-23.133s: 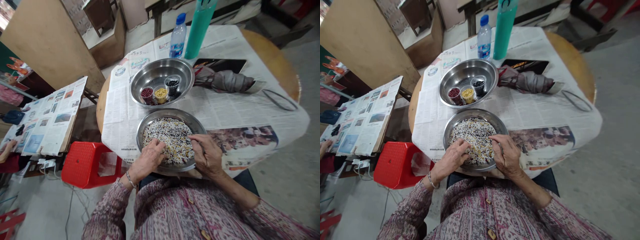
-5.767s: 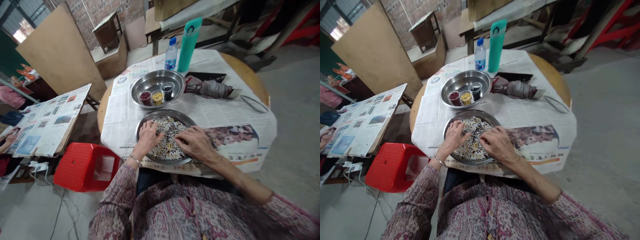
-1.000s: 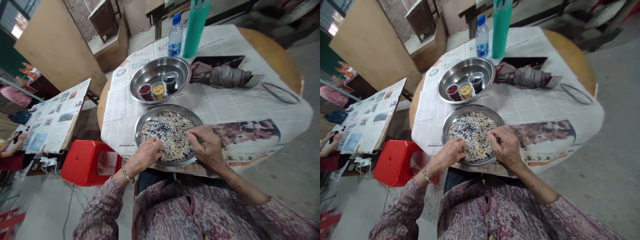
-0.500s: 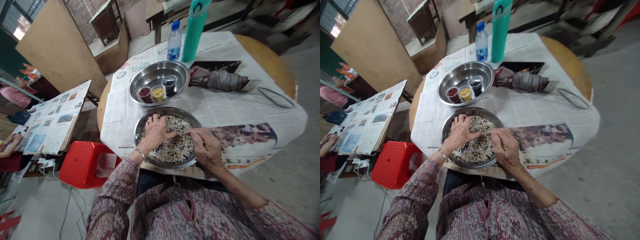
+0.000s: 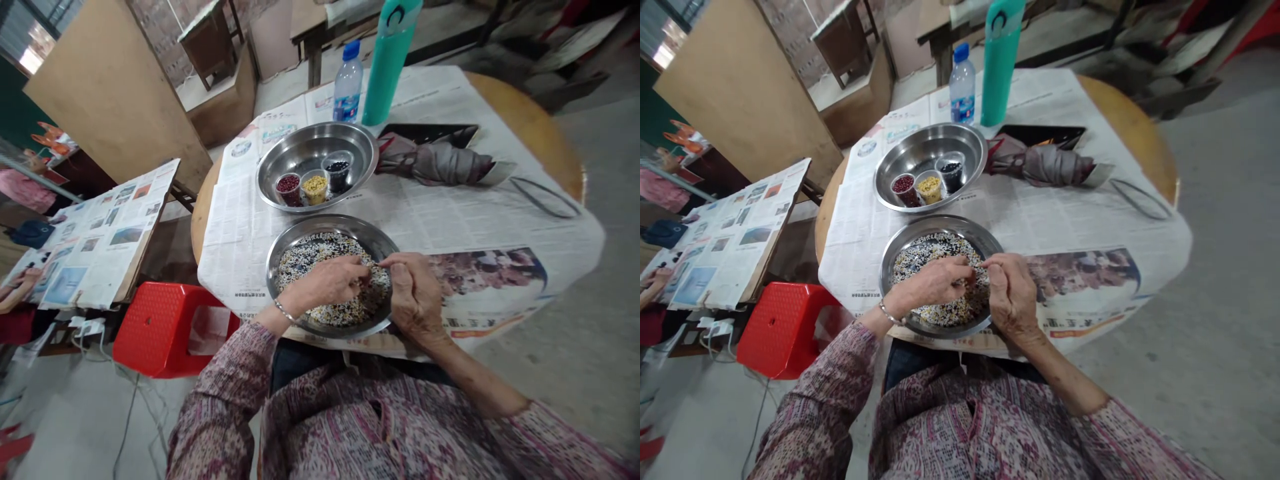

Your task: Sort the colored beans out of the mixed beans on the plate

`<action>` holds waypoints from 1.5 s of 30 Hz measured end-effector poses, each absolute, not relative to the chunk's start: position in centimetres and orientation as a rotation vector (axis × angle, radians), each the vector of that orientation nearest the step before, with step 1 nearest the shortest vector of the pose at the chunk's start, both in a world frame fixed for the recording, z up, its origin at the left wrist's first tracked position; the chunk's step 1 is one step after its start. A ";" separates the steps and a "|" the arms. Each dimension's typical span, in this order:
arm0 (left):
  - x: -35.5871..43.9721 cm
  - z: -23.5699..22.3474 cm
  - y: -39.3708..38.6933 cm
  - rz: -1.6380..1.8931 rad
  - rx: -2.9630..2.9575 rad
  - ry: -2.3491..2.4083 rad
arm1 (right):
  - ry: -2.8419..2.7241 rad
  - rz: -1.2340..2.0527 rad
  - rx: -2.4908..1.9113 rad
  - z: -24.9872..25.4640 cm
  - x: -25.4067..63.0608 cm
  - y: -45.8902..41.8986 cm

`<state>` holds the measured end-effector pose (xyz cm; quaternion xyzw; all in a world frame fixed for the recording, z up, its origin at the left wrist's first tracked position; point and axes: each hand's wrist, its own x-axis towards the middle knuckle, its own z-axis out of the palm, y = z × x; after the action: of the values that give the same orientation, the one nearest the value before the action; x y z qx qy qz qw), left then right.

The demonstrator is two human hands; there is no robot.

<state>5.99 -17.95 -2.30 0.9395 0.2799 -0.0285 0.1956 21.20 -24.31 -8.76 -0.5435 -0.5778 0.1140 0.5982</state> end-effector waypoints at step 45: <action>0.5 -1.0 -18.3 0.012 2.500 1.248 | -1.352 0.274 -1.348 -8.7 21.1 -24.2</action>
<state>0.50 -18.28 -0.96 0.8812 0.4399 0.0043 0.1730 21.11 -24.18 -8.68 -0.5743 -0.5761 0.1168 0.5698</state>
